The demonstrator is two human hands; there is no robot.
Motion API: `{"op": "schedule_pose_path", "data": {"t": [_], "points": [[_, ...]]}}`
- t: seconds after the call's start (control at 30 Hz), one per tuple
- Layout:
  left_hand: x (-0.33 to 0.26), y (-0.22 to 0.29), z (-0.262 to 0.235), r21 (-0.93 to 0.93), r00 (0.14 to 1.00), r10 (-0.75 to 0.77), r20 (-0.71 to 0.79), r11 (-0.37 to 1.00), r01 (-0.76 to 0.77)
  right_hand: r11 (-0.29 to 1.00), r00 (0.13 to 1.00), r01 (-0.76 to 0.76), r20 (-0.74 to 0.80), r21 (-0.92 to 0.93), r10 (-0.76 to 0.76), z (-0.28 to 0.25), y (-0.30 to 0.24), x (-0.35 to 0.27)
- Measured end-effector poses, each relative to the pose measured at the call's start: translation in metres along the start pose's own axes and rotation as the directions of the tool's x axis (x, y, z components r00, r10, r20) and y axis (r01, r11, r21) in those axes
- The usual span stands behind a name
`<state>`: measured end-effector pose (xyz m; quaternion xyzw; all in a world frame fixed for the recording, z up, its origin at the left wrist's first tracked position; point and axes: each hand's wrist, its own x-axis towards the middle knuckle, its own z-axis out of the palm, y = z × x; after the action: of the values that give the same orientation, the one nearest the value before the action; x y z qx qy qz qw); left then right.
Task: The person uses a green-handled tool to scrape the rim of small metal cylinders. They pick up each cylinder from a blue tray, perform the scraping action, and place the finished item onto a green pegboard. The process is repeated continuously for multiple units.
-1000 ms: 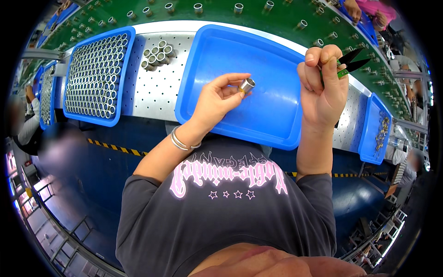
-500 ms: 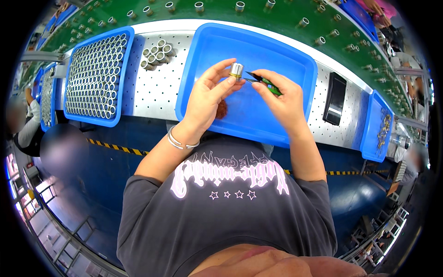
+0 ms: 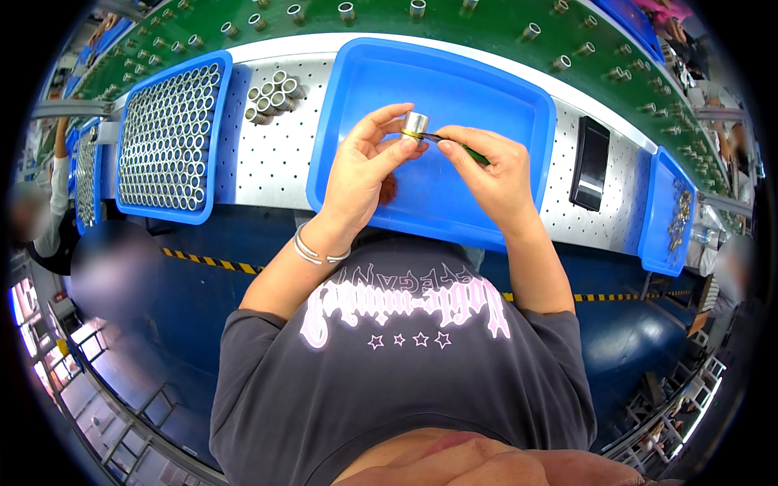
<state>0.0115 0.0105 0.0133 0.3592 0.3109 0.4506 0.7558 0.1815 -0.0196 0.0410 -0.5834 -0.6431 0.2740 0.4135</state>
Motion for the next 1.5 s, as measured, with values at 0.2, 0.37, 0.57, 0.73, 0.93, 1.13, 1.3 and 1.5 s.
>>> {"op": "schedule_pose_path", "data": {"t": [0.2, 0.37, 0.57, 0.73, 0.93, 1.13, 1.3, 1.5], "points": [[-0.001, 0.001, 0.001, 0.007, 1.0, 0.002, 0.006, 1.0, -0.002, 1.0, 1.0, 0.009, -0.001, -0.01, -0.009, -0.001, 0.0, -0.001], [-0.001, 0.0, 0.001, 0.0, 1.0, 0.006, 0.005, 1.0, -0.006, 1.0, 1.0, 0.016, -0.002, -0.022, -0.016, -0.002, 0.0, -0.001], [-0.001, 0.001, 0.001, 0.041, 1.0, -0.003, 0.01, 0.999, 0.002, 0.993, 0.996, -0.089, 0.022, 0.074, 0.088, -0.002, 0.0, -0.002], [0.0, 0.001, 0.002, -0.077, 0.999, -0.038, 0.0, 0.996, 0.038, 0.993, 0.994, -0.086, 0.08, 0.076, 0.08, 0.007, 0.003, 0.002], [0.002, -0.004, -0.003, 0.001, 0.997, -0.073, 0.006, 0.997, 0.073, 0.996, 0.998, 0.032, 0.046, 0.082, -0.036, 0.008, 0.009, 0.004], [0.004, -0.003, -0.002, -0.073, 0.994, -0.112, 0.016, 0.991, 0.113, 0.987, 0.997, 0.064, -0.049, 0.15, -0.057, 0.008, 0.009, 0.005], [0.003, -0.003, -0.004, -0.098, 0.987, -0.154, 0.048, 0.983, 0.158, 0.928, 0.995, -0.091, 0.006, 0.362, 0.096, 0.007, 0.009, 0.004], [0.002, 0.0, -0.001, -0.116, 0.986, -0.156, 0.06, 0.98, 0.162, 0.901, 0.994, -0.092, -0.012, 0.423, 0.107, 0.01, 0.014, 0.005]]}}
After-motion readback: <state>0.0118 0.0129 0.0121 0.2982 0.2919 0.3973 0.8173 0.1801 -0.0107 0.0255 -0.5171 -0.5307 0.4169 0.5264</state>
